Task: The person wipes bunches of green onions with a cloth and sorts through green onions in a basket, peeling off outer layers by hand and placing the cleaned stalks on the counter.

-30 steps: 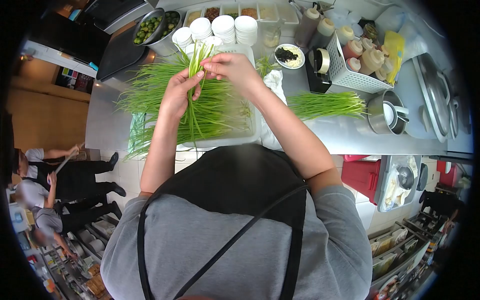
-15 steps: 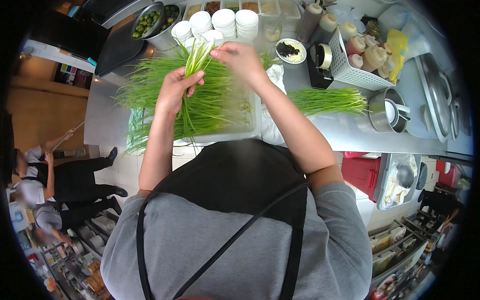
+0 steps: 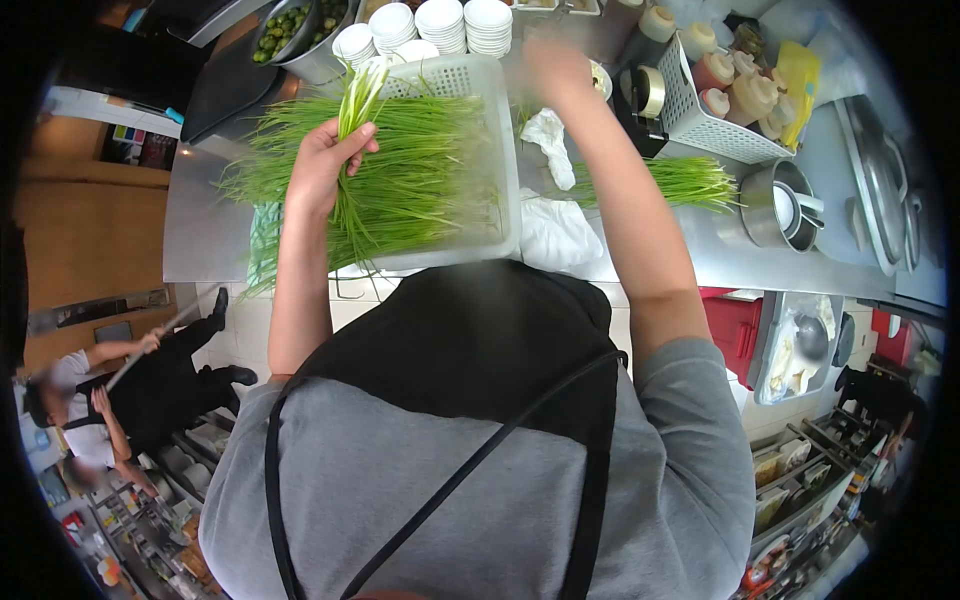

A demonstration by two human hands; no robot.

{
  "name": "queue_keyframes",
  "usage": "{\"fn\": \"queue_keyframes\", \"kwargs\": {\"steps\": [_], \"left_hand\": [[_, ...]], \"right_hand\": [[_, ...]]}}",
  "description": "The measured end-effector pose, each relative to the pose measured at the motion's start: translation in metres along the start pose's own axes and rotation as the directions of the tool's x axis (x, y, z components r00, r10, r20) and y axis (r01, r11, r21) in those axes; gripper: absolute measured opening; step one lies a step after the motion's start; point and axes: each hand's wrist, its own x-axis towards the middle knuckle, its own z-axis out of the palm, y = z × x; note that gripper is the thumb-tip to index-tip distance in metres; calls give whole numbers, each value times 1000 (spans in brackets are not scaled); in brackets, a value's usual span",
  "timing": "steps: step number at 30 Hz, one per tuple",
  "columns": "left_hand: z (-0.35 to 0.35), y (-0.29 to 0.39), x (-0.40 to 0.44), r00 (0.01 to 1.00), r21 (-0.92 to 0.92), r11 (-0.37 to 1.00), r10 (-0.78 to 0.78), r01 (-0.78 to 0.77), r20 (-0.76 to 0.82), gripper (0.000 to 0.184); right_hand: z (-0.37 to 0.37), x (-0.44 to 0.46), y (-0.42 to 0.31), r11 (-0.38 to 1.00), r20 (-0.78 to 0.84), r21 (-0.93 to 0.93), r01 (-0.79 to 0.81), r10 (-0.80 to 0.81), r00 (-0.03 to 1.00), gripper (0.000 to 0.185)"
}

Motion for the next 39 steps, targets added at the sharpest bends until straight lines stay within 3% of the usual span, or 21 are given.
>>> {"fn": "queue_keyframes", "kwargs": {"steps": [1, 3, 5, 7, 11, 13, 15, 17, 20, 25, 27, 33, 35, 37, 39], "left_hand": [[-3, 1, 0, 1000, 1, 1000, 22, -22, -7, 11], [-9, -3, 0, 998, 19, 998, 68, -68, -10, 12], [-11, -4, 1, 993, 39, 993, 115, -115, -10, 12], [-8, -5, 2, 991, -40, 990, 132, -132, -7, 13], [7, 2, 0, 994, 57, 993, 105, -105, -3, 17], [16, -1, 0, 990, 89, 987, 131, -135, 41, 17], [26, -3, 2, 986, 106, 982, 148, -155, 72, 18], [34, -2, 5, 975, 119, 974, 179, -195, 133, 19], [38, 8, 4, 975, 88, 987, 116, -134, 188, 19], [29, 20, 5, 966, 44, 997, 50, -63, 252, 18], [27, 24, 2, 974, -240, 970, 16, 39, 224, 18], [17, 37, 0, 979, -427, 902, 20, 71, 205, 19], [16, 46, -1, 973, -480, 875, 58, 57, 222, 20], [14, 53, -2, 966, -533, 845, 104, 40, 238, 20], [13, 58, -1, 958, -527, 849, 138, 17, 252, 20]], "right_hand": [[8, -3, 0, 999, -97, 18, 50, -48, 994, 31], [24, -16, -11, 983, 67, 83, 163, -169, 983, 34], [47, -47, -32, 929, 169, -6, 369, -363, 916, 33], [57, -81, -45, 861, 119, -125, 493, -480, 869, 23], [47, -84, -49, 822, 234, -201, 533, -488, 841, 12], [14, -74, -55, 896, 241, 46, 442, -439, 866, 8], [-12, -69, -58, 895, 168, 125, 427, -444, 880, 7], [-30, -65, -61, 833, 20, 392, 390, -432, 902, 10], [-41, -52, -61, 767, -123, 498, 405, -400, 908, 13], [-41, -38, -44, 736, -223, 576, 357, -278, 934, 15], [-35, -34, -30, 717, -272, 659, 228, -55, 961, 17], [10, -46, 5, 723, -208, 679, 126, 25, 978, 22], [27, -50, 16, 845, -141, 534, 3, 86, 986, 21], [50, -55, 27, 954, 14, 243, -176, 178, 984, 18], [81, -70, 38, 988, -68, 128, -82, 91, 993, 16]]}}
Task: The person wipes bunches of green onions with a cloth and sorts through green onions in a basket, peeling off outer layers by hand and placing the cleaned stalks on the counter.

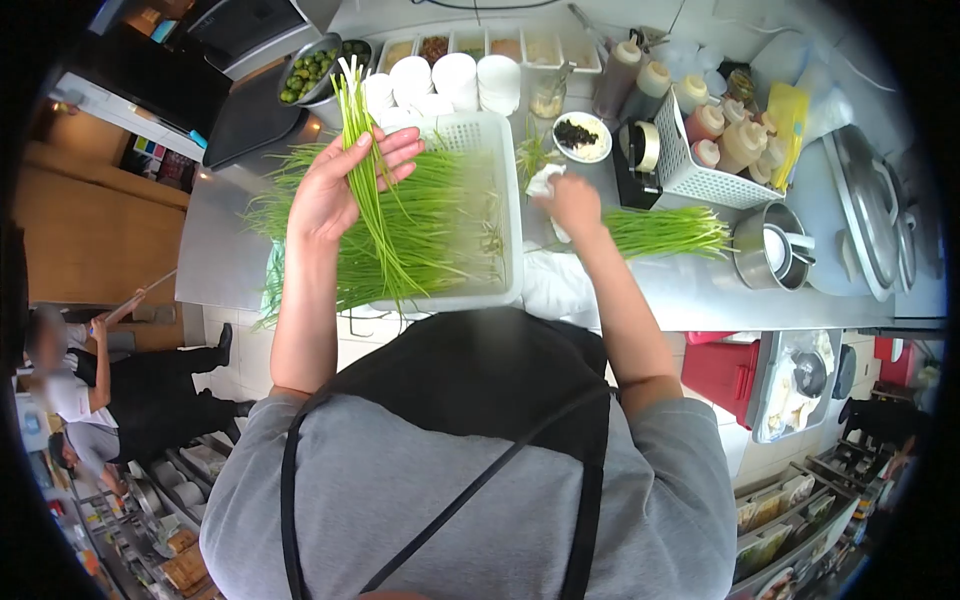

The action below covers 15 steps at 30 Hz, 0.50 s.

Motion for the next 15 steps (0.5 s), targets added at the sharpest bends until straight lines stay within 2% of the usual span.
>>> {"fn": "queue_keyframes", "kwargs": {"steps": [4, 6, 8, 10, 11, 12, 14, 15], "left_hand": [[7, 10, 3, 1000, -10, 1000, 24, -24, -4, 21], [8, 13, 4, 999, -19, 1000, 24, -23, 22, 25], [12, 17, 5, 1000, -40, 999, 28, -28, 12, 26], [15, 18, 7, 1000, -63, 998, 26, -26, 8, 28], [16, 17, 8, 1000, -53, 998, 27, -26, 5, 30], [18, 16, 9, 1000, -42, 999, 26, -26, 3, 33], [20, 13, 14, 1000, 11, 1000, 7, -7, 8, 31], [21, 11, 17, 1000, 62, 998, -14, 14, 6, 29]], "right_hand": [[21, -3, 21, 990, -109, -52, 134, -139, 984, 20], [13, 2, 25, 973, -216, 231, -9, 60, 975, 19], [-11, 11, 22, 898, -293, 439, -29, 173, 940, 21], [-40, 21, 13, 752, -232, 658, -40, 253, 939, 20], [-54, 24, 5, 582, -199, 812, 33, 224, 954, 17], [-67, 25, -7, 584, -205, 811, 36, 227, 952, 17], [-89, 26, -31, 258, -193, 957, 136, 212, 958, 11], [-99, 25, -39, 217, -191, 965, 146, 207, 959, 8]]}}
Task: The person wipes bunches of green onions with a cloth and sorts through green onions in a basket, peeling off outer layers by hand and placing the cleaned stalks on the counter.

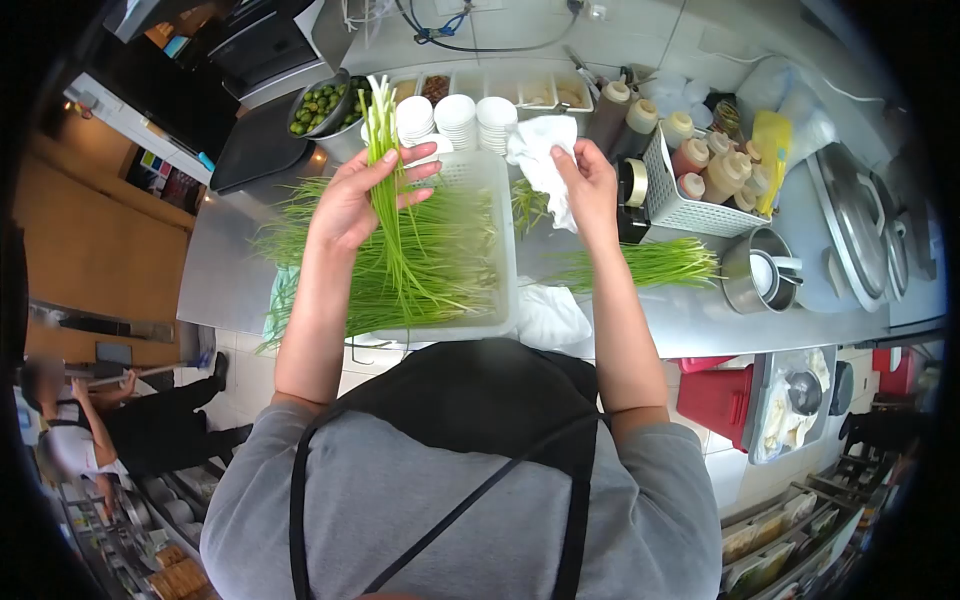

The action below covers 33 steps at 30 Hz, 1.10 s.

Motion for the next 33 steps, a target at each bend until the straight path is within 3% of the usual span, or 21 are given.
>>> {"fn": "queue_keyframes", "kwargs": {"steps": [5, 8, 10, 13, 18, 23, 24, 25, 27, 29, 30, 31, 33], "left_hand": [[22, -36, 61, 995, 37, 995, -98, 97, 31, 25], [42, -70, 103, 988, 62, 988, -133, 138, -73, 23], [40, -99, 129, 962, 313, 942, -35, 122, -269, 19], [18, -124, 155, 949, 437, 890, 19, 128, -316, 12], [9, -129, 167, 953, 480, 864, 4, 150, -304, 12], [18, -123, 162, 948, 362, 928, 39, 83, -317, 18], [18, -117, 158, 970, 382, 920, 4, 93, -244, 18], [20, -111, 154, 972, 387, 919, 15, 80, -235, 18], [27, -104, 144, 990, 428, 893, -108, 139, -95, 15], [45, -105, 130, 969, 446, 862, -244, 239, -48, 20], [65, -100, 115, 972, 591, 773, -203, 231, -114, 26], [69, -111, 110, 998, 629, 775, -20, 52, -58, 31], [59, -109, 108, 966, 849, 469, 200, -242, 165, 28]], "right_hand": [[-16, 4, -11, 989, -94, 151, -10, 25, 995, 7], [-35, 3, -9, 979, -155, 204, -7, 39, 987, 9], [-43, -5, -14, 982, -157, 187, -15, 45, 987, 9], [-58, -13, -12, 985, -177, 173, -26, 57, 983, 9], [-71, -16, -1, 983, -238, 181, -14, 58, 970, 9], [-64, -5, 18, 990, -329, 136, 24, 22, 944, 12], [-55, -3, 17, 974, -311, 206, 92, -24, 950, 19], [-47, -3, 18, 957, -284, 286, 49, 35, 958, 26], [-20, -7, 15, 913, -219, 407, -19, 118, 969, 27], [1, -7, 27, 941, -10, 300, -153, 164, 986, 29], [17, -3, 33, 984, -58, 177, 28, -18, 998, 27], [28, 0, 33, 978, -82, 45, 206, -202, 976, 25], [30, 8, 25, 976, -43, 17, 219, -218, 975, 23]]}}
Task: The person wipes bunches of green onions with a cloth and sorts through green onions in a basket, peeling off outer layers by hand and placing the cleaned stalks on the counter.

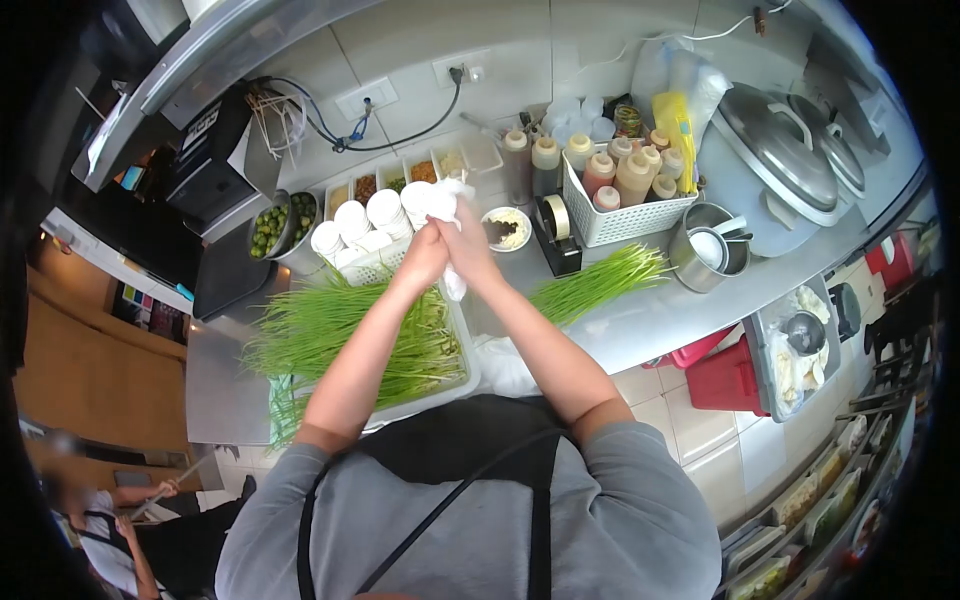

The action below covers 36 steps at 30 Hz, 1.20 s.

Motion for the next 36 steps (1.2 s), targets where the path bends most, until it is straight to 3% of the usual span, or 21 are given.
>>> {"fn": "queue_keyframes", "kwargs": {"steps": [1, 3, 4, 7, 8, 9, 10, 12, 13, 14, 15, 16, 18, 21, 24, 25, 28, 32, 33, 34, 36], "left_hand": [[-8, 17, -5, 1000, 8, 1000, 9, -9, -3, 28], [-24, 54, -16, 999, 284, 957, -51, 50, -6, 28], [-29, 64, -20, 999, 285, 957, -48, 49, -12, 28], [-39, 78, -27, 993, 427, 897, -103, 115, -52, 27], [-43, 78, -30, 995, 360, 929, -64, 89, -82, 24], [-47, 77, -33, 993, 291, 955, -27, 60, -117, 21], [-49, 68, -40, 990, 281, 957, -33, 71, -137, 21], [-53, 41, -52, 960, 170, 965, 227, -199, -162, 19], [-63, 35, -53, 956, 175, 965, 225, -192, -188, 19], [-74, 30, -55, 986, -76, 997, 7, -20, -166, 19], [-84, 28, -55, 977, -319, 935, -191, 153, -94, 18], [-92, 29, -56, 974, -325, 934, -195, 147, -118, 18], [-107, 39, -52, 949, -596, 791, -280, 141, -147, 18], [-109, 50, -49, 959, -577, 805, -253, 135, -129, 25], [-112, 54, -46, 968, -598, 793, -223, 113, -112, 27], [-119, 57, -46, 958, -610, 786, -244, 105, -150, 22], [-142, 52, -44, 948, -614, 780, -273, 117, -166, 15], [-147, 46, -40, 953, -632, 761, -278, 144, -119, 17], [-145, 47, -38, 952, -657, 739, -286, 148, -108, 18], [-143, 46, -36, 952, -655, 740, -287, 152, -103, 18], [-137, 39, -31, 952, -700, 705, -279, 112, -128, 18]], "right_hand": [[3, 6, -4, 1000, 44, -27, 6, -5, 999, 22], [8, 15, -12, 999, 37, 31, 27, -29, 999, 20], [9, 20, -14, 996, 31, 83, 39, -42, 999, 19], [21, 31, -26, 987, -74, -75, 140, -146, 987, 22], [25, 34, -30, 967, -142, -153, 202, -223, 964, 23], [20, 41, -11, 978, -125, -143, 152, -170, 978, 23], [13, 44, -21, 980, -142, 196, -27, 55, 988, 23], [-13, 65, -42, 982, -232, 183, -36, 79, 970, 25], [-11, 67, -56, 958, -172, 279, -65, 117, 978, 25], [-9, 66, -65, 923, -107, 372, -101, 151, 983, 25], [-21, 67, -60, 938, 81, 109, -328, 320, 944, 25], [-17, 63, -57, 982, 234, -11, -187, 185, 955, 25], [-4, 51, -56, 965, 327, 40, -259, 232, 916, 26], [31, 33, -78, 802, 440, 327, -499, 338, 832, 29], [44, 31, -83, 792, 472, 340, -507, 322, 820, 30], [44, 35, -79, 851, 335, 271, -450, 355, 873, 31], [29, 43, -78, 846, 298, 357, -395, 298, 907, 34], [21, 41, -79, 763, 406, 362, -536, 389, 827, 38], [25, 38, -81, 706, 370, 504, -498, 345, 863, 55], [26, 35, -75, 704, 367, 507, -497, 346, 864, 55], [26, 22, -56, 391, 404, 736, -552, 401, 822, 80]]}}
